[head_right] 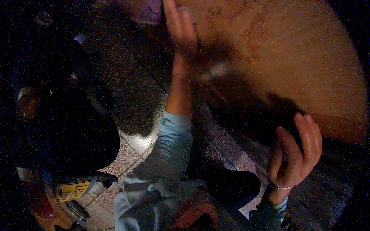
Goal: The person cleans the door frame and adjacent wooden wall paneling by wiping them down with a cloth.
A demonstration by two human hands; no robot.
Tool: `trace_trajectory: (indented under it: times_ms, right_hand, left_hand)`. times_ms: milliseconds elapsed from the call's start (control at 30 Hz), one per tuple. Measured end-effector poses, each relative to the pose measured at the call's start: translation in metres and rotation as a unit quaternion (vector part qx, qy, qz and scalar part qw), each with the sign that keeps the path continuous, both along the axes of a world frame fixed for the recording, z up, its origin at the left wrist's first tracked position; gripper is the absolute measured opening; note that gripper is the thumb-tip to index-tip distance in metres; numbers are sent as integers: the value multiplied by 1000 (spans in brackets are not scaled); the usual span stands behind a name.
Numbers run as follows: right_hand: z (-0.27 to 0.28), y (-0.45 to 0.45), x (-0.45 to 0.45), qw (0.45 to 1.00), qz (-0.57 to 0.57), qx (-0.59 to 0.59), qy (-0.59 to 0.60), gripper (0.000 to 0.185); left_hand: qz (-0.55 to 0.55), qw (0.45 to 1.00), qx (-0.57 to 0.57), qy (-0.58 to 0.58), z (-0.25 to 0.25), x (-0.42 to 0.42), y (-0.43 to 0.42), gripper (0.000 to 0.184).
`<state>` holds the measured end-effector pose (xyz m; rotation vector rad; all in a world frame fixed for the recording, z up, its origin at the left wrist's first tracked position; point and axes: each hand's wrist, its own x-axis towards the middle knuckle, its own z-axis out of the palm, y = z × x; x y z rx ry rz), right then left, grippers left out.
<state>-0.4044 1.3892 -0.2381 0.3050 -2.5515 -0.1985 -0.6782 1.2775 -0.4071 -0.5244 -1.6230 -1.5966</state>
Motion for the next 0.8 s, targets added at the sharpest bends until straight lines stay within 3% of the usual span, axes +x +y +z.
trace_trajectory:
  times_ms: [67, 133, 167, 233, 300, 367, 433, 500, 600, 667, 733, 800]
  right_hand:
    - [-2, 0, 4, 1000, -3, -2, 1, 14]
    - [-4, 0, 3, 1000, -4, -4, 7, 15]
    - [-3, -1, 3, 1000, -2, -5, 3, 15]
    - [-2, -3, 1, 1000, 5, -4, 11, 16]
    - [-3, -4, 1, 1000, -1, -9, -2, 15]
    - [-2, -3, -2, 1000, 4, -11, 6, 15]
    - [-3, 0, -6, 1000, 5, -14, 14, 15]
    - [-5, 2, -15, 1000, 25, 3, -11, 16]
    - [-6, 3, -18, 999, 48, -24, 6, 17]
    - [-8, 7, -17, 998, 55, -37, 8, 16]
    - [-9, 10, -15, 996, 67, -58, 10, 15]
    - [-9, 17, -12, 993, 85, -78, 20, 11]
  left_hand:
    - [-27, 993, 101, -50, -37, -36, -8, 57]
    - [-40, 971, 141, -187, -88, -60, -19, 61]
    - [-40, 971, 142, -186, -110, -59, -22, 61]
    - [-124, 897, 269, -328, -147, -60, -25, 65]
    - [-184, 859, 348, -327, -177, -41, -17, 72]
    - [-184, 803, 403, -397, -207, -2, -5, 70]
    - [-231, 664, 440, -559, -277, 14, 11, 70]
    - [-279, 656, 460, -530, -227, 49, 11, 76]
    - [-266, 627, 487, -547, -249, 19, 17, 69]
    - [-210, 759, 438, -433, -247, -15, 25, 64]
    - [-56, 904, 251, -341, -134, -3, 20, 64]
    - [-115, 925, 245, -267, -75, 6, 18, 67]
